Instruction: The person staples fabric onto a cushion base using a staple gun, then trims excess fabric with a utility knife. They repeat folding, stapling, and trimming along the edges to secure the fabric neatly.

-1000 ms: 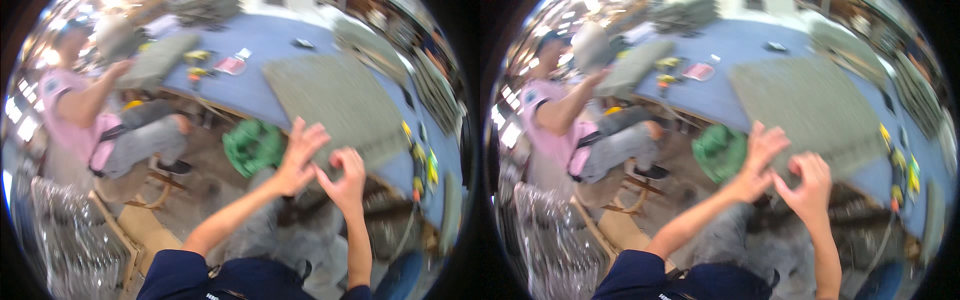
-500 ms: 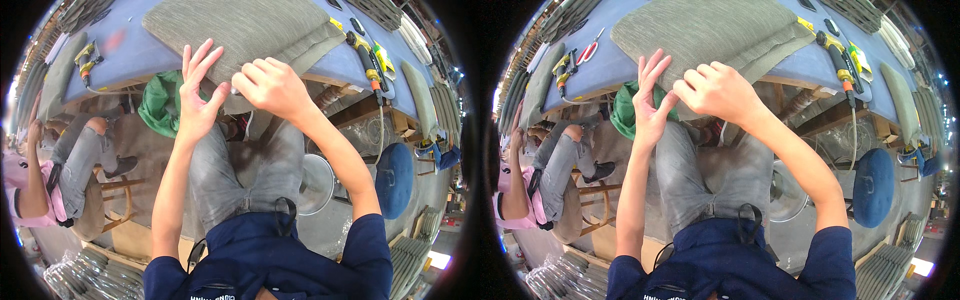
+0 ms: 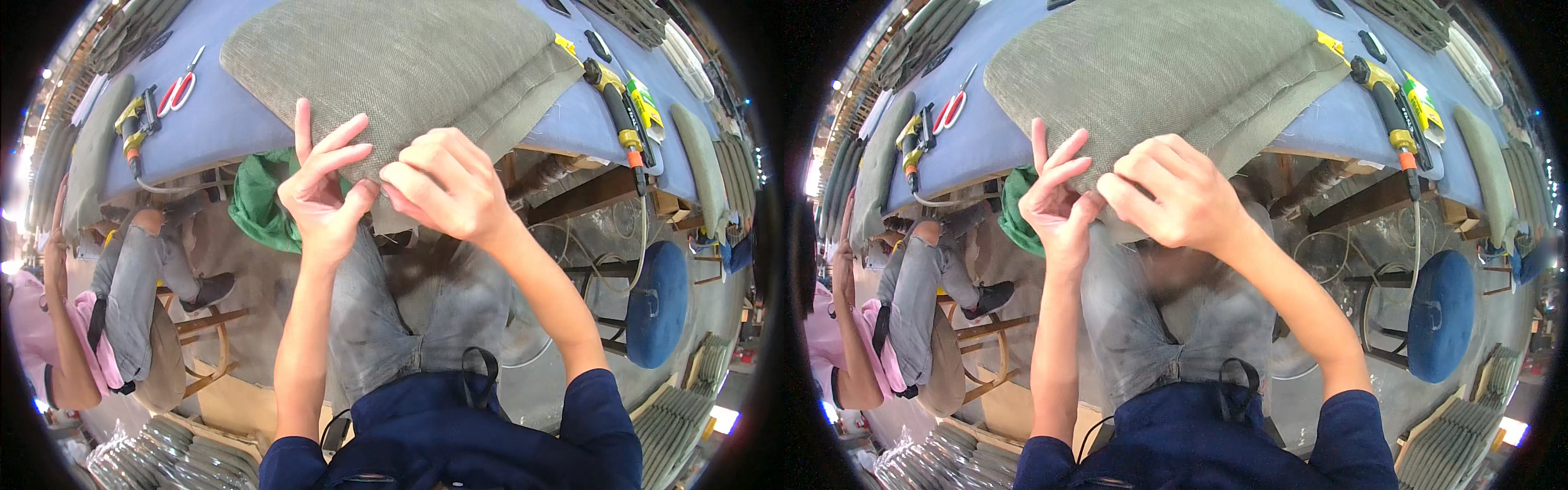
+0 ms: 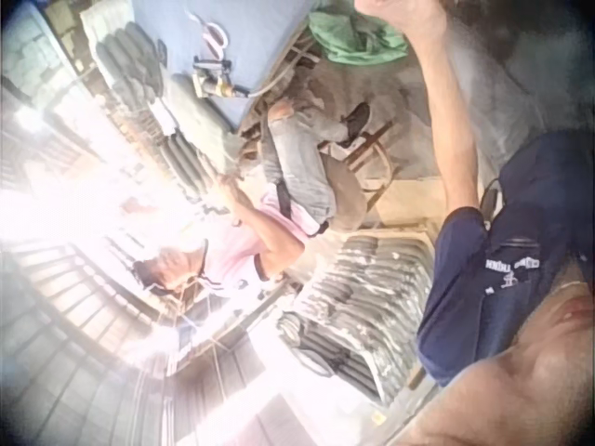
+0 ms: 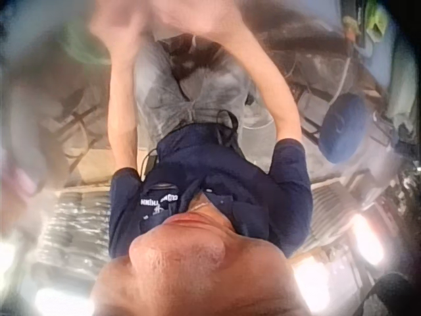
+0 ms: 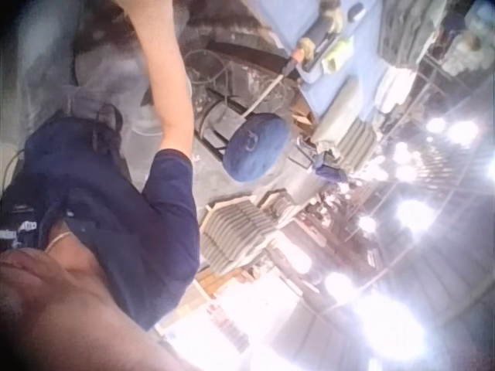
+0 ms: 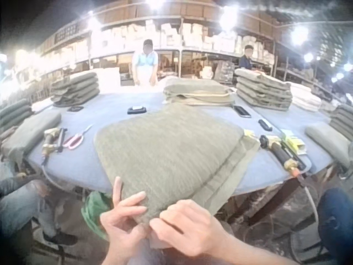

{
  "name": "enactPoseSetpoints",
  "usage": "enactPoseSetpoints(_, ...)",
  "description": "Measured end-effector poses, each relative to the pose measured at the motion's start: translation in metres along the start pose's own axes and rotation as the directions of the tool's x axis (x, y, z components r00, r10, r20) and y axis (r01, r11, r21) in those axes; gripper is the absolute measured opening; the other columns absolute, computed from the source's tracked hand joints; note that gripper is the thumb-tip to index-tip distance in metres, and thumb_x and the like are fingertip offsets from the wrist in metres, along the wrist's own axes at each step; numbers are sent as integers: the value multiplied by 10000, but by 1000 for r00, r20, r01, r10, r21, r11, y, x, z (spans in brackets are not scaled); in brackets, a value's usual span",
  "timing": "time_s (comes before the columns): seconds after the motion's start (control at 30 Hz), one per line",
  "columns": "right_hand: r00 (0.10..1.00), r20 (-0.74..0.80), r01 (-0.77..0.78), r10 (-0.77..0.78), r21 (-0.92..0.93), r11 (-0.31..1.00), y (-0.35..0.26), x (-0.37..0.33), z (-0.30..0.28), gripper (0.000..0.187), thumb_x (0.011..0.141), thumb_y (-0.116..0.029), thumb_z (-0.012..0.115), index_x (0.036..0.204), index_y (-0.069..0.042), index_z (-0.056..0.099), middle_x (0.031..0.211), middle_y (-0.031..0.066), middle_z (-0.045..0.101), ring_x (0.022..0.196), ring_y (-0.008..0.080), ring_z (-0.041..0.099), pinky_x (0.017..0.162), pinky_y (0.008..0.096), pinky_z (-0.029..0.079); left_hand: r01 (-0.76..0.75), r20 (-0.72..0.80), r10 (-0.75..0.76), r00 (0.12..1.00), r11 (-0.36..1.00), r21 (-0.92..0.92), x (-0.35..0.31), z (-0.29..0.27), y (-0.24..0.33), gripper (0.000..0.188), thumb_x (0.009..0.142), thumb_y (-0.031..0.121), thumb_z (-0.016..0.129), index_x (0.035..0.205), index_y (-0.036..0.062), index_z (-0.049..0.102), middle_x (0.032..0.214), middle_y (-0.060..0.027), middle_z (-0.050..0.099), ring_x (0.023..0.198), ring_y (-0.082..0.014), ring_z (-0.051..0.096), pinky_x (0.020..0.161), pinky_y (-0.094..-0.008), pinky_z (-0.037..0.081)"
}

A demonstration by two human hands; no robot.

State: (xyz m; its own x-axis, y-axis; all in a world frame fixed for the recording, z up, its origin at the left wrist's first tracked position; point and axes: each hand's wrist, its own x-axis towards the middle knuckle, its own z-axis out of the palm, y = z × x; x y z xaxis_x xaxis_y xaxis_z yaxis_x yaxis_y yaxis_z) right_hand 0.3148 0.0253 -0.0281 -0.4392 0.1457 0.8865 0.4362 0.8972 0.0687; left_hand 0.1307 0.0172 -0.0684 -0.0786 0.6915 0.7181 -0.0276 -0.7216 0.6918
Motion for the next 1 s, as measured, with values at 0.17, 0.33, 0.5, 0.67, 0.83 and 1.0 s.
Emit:
enactPoseSetpoints(0.17, 965, 55, 262, -258, -110, 959, 22, 24, 13, 287, 690, -142, 692, 938, 1, 676, 851, 60, 602, 785, 224, 632, 719, 353, 539, 14, 93, -12, 996, 1000, -23, 23, -26, -6, 415, 676, -48, 691, 1079, 19, 765, 1334, -169, 699, 1582, -349, 211, 1277, -514, 149)
enactPoseSetpoints(0.33, 847, 311, 481, -432, -102, 871, 19, 28, 0, 222, 715, -80, 713, 870, 73, 666, 744, 70, 576, 651, 200, 597, 580, 310, 488, 76, 79, -81, 994, 995, 59, 16, -25, 6, 412, 718, -45, 707, 1120, 35, 750, 1367, -176, 679, 1570, -349, 252, 1281, -521, 122)
enactPoseSetpoints(0.5, 786, 378, 553, -489, -79, 829, 20, 33, -3, 138, 718, -47, 715, 775, 43, 628, 679, 45, 528, 601, 168, 560, 530, 288, 425, -3, 35, 0, 999, 997, 77, -4, -32, -6, 397, 763, -156, 688, 1111, 29, 736, 1389, -192, 660, 1548, -404, 293, 1238, -527, 275)
enactPoseSetpoints(0.67, 816, 344, 526, -465, -106, 844, 28, 27, -5, 167, 711, -152, 704, 796, -21, 646, 719, 32, 573, 637, 170, 562, 552, 296, 409, -74, -50, 81, 995, 990, 123, 4, -19, -7, 304, 722, -119, 728, 948, 72, 795, 1119, -94, 794, 1424, -406, 510, 1258, -594, 161)
enactPoseSetpoints(0.83, 998, 8, 61, -61, -61, 996, -40, -11, 2, 194, 707, -167, 745, 881, -88, 712, 897, 34, 637, 796, 197, 626, 726, 377, 555, -168, -2, 170, 986, 980, 105, -1, -26, -23, 358, 723, -179, 660, 993, 26, 777, 1150, -150, 774, 1447, -460, 450, 1151, -502, 413)
enactPoseSetpoints(1.0, 541, 537, -730, 647, 682, 44, -119, -6, 25, 292, 967, -317, 717, 829, -65, 665, 714, 32, 606, 575, 122, 568, 509, 327, 494, -36, -55, 40, 998, 996, 83, -2, -26, -18, 333, 668, -132, 663, 911, 61, 781, 1068, -92, 801, 1417, -393, 519, 1260, -612, 134)
